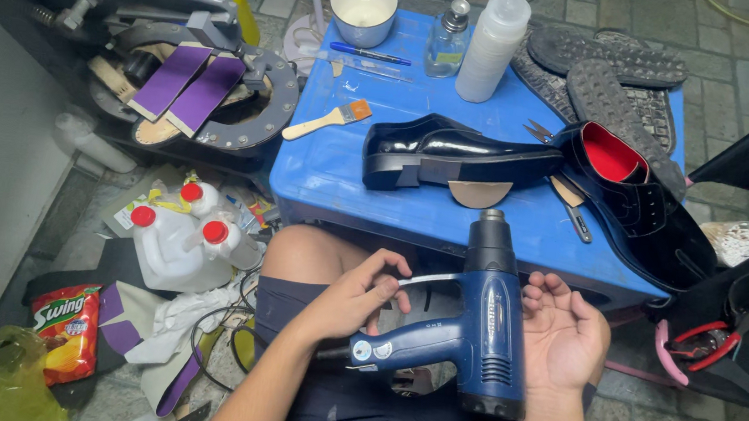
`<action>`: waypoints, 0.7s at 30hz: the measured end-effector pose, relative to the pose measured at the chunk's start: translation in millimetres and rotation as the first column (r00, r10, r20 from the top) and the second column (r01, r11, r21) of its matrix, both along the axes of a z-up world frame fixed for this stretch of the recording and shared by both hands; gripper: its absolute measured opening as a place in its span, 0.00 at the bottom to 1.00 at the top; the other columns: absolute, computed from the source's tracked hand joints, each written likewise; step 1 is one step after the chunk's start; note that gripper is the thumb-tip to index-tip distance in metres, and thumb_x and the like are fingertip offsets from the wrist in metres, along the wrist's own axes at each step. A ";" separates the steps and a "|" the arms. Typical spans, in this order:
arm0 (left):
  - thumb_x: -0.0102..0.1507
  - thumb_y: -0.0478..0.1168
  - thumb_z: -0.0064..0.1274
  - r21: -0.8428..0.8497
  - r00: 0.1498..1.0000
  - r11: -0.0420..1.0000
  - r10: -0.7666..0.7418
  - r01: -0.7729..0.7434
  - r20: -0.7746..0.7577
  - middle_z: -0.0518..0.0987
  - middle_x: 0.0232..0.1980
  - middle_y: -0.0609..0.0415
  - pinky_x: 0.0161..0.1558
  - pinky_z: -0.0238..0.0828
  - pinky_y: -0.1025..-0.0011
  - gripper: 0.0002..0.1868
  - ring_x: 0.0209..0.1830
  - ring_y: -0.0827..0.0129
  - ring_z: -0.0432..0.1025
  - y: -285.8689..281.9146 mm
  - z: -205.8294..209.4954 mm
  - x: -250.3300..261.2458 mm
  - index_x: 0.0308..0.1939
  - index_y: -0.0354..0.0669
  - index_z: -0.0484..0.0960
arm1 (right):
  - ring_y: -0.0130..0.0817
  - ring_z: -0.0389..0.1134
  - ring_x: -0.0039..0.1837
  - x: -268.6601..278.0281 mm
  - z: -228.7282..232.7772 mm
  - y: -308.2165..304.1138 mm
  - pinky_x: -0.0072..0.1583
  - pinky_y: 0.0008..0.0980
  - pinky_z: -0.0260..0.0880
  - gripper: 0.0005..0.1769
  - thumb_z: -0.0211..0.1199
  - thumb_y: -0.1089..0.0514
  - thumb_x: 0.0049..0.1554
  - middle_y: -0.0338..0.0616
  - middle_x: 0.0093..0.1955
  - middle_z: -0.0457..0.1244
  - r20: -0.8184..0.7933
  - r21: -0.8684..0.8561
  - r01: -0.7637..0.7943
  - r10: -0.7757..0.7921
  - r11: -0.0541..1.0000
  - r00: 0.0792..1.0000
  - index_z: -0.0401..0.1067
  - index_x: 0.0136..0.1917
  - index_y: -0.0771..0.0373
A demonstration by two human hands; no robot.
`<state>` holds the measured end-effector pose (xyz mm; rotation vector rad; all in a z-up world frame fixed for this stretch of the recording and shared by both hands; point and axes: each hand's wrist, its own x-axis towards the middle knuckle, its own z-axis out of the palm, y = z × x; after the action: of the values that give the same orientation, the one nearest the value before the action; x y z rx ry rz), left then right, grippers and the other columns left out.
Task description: The person uses a utility knife to trim the sole of a black dress shoe, then applies heat with a heat gun to the sole area. They place a small cardboard piece on the sole and continue heating, then inspect the shoe and repeat the process on the second shoe.
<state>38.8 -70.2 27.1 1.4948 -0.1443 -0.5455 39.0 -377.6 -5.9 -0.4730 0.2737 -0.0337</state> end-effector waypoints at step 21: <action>0.73 0.46 0.38 -0.069 0.999 0.997 0.034 -0.034 0.007 0.83 0.41 0.50 0.22 0.66 0.80 0.14 0.16 0.78 0.66 9.3 -4.9 2.1 0.58 0.42 0.65 | 0.39 0.66 0.53 12.4 13.5 16.2 0.58 0.34 0.70 0.17 0.48 0.54 0.66 0.58 0.56 0.65 0.017 0.034 -0.036 0.035 0.999 0.999 0.66 0.56 0.73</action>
<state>40.9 -60.9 22.2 1.4296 -0.1423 -0.5026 51.4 -361.4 7.7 -0.4429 0.2496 0.0018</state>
